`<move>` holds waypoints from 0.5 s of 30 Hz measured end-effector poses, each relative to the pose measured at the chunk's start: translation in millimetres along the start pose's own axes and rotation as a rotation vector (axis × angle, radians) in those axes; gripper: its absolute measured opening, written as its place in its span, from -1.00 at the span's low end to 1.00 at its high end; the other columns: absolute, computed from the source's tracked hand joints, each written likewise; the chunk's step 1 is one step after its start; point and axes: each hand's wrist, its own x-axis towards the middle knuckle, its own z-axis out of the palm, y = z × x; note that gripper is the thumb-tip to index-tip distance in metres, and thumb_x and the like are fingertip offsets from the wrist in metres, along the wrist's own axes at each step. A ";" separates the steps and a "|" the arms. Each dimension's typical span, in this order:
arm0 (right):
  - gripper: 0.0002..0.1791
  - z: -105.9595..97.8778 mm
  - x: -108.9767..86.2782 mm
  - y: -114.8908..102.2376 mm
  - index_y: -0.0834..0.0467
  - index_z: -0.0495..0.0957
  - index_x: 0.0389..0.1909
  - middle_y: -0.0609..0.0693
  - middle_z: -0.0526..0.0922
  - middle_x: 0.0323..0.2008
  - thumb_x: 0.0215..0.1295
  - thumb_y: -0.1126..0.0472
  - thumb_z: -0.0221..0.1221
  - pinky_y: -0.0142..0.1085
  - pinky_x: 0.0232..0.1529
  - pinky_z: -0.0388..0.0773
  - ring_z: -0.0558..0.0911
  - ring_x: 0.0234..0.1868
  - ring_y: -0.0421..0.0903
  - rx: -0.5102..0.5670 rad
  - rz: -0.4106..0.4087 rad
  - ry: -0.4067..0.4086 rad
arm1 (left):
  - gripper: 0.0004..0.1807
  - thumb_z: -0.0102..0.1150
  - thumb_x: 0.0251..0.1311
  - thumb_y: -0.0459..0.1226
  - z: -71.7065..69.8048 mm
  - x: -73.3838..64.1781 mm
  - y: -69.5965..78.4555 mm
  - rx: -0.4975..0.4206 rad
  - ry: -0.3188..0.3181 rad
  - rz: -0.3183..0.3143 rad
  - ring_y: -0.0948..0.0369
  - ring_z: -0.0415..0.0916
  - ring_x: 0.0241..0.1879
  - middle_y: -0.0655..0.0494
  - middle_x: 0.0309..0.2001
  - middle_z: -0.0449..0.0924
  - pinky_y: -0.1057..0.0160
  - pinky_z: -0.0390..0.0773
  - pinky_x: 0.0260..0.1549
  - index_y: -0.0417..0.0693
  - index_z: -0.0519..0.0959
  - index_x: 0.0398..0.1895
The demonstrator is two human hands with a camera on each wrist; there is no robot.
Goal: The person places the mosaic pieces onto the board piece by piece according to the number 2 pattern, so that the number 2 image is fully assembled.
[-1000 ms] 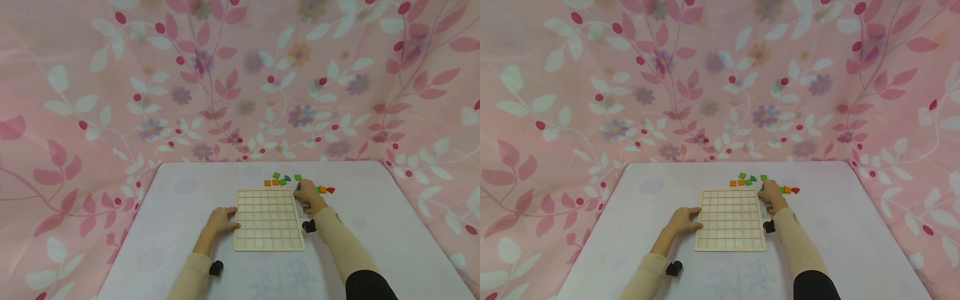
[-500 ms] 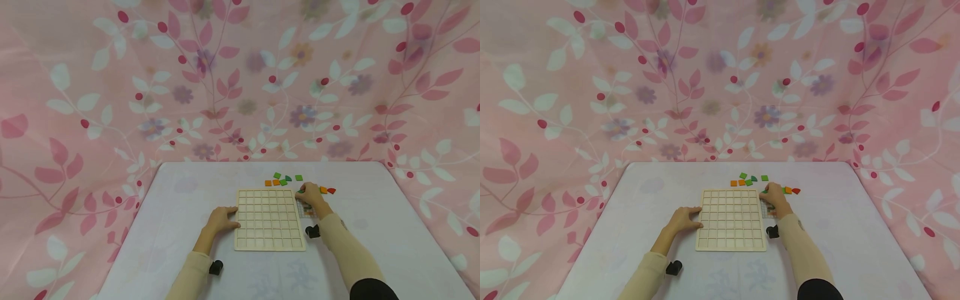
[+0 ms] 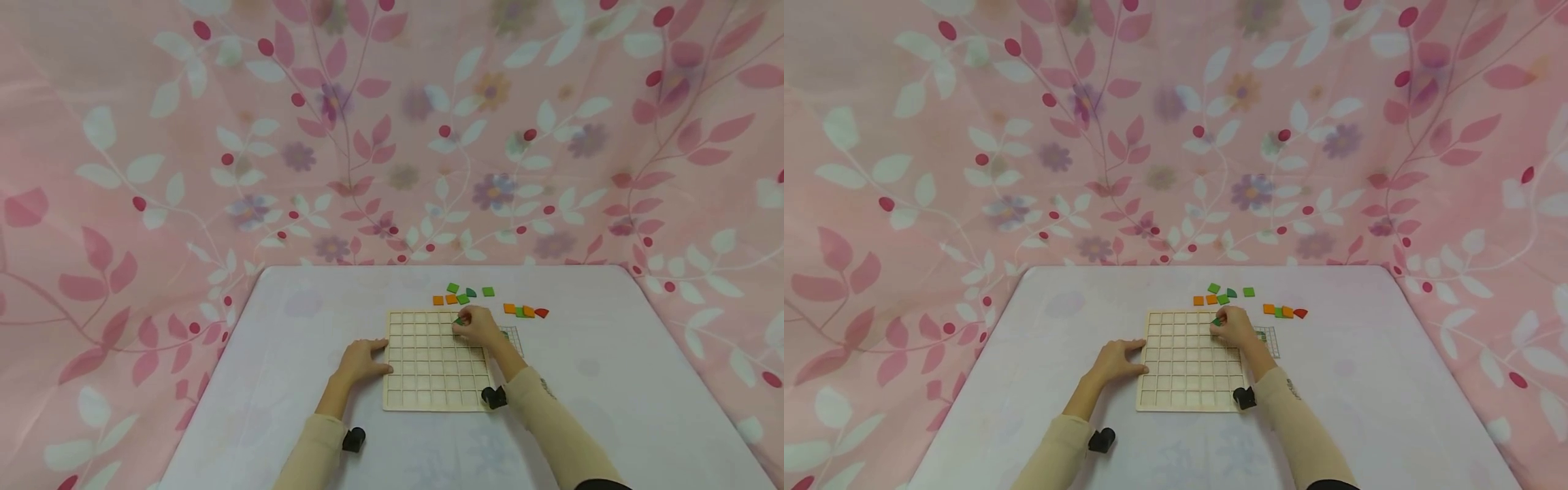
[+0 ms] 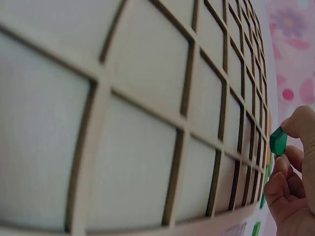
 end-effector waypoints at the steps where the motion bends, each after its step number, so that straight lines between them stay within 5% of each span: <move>1: -0.73 2.9 1.3 -1.3 0.41 0.55 -0.25 0.13 0.60 -0.38 0.08 0.30 0.26 -0.19 -0.29 0.58 0.56 -0.35 -0.03 -0.018 -0.021 -0.012 | -0.30 0.49 -0.19 -0.09 0.3 0.6 -0.1 0.000 0.001 0.002 -0.07 0.46 0.12 -0.08 0.08 0.57 -0.02 0.40 0.11 -0.17 0.56 0.10; 8: -0.81 13.0 5.4 -5.3 0.39 0.58 -0.30 0.11 0.58 -0.39 0.07 0.35 0.22 -0.22 -0.33 0.58 0.56 -0.36 -0.03 -0.111 -0.088 -0.076 | -0.29 0.50 -0.21 -0.07 1.7 3.4 -1.5 0.006 0.008 0.013 -0.07 0.47 0.11 -0.09 0.06 0.57 -0.01 0.41 0.10 -0.16 0.57 0.09; 15: -0.75 15.7 -1.6 -1.7 0.39 0.63 -0.17 0.15 0.58 -0.28 0.16 0.33 0.25 -0.28 -0.39 0.53 0.53 -0.38 -0.08 -0.108 -0.122 -0.043 | -0.29 0.50 -0.21 -0.08 -0.6 1.7 -0.9 0.003 0.005 0.016 -0.10 0.47 0.10 -0.11 0.07 0.57 -0.04 0.42 0.08 -0.19 0.56 0.09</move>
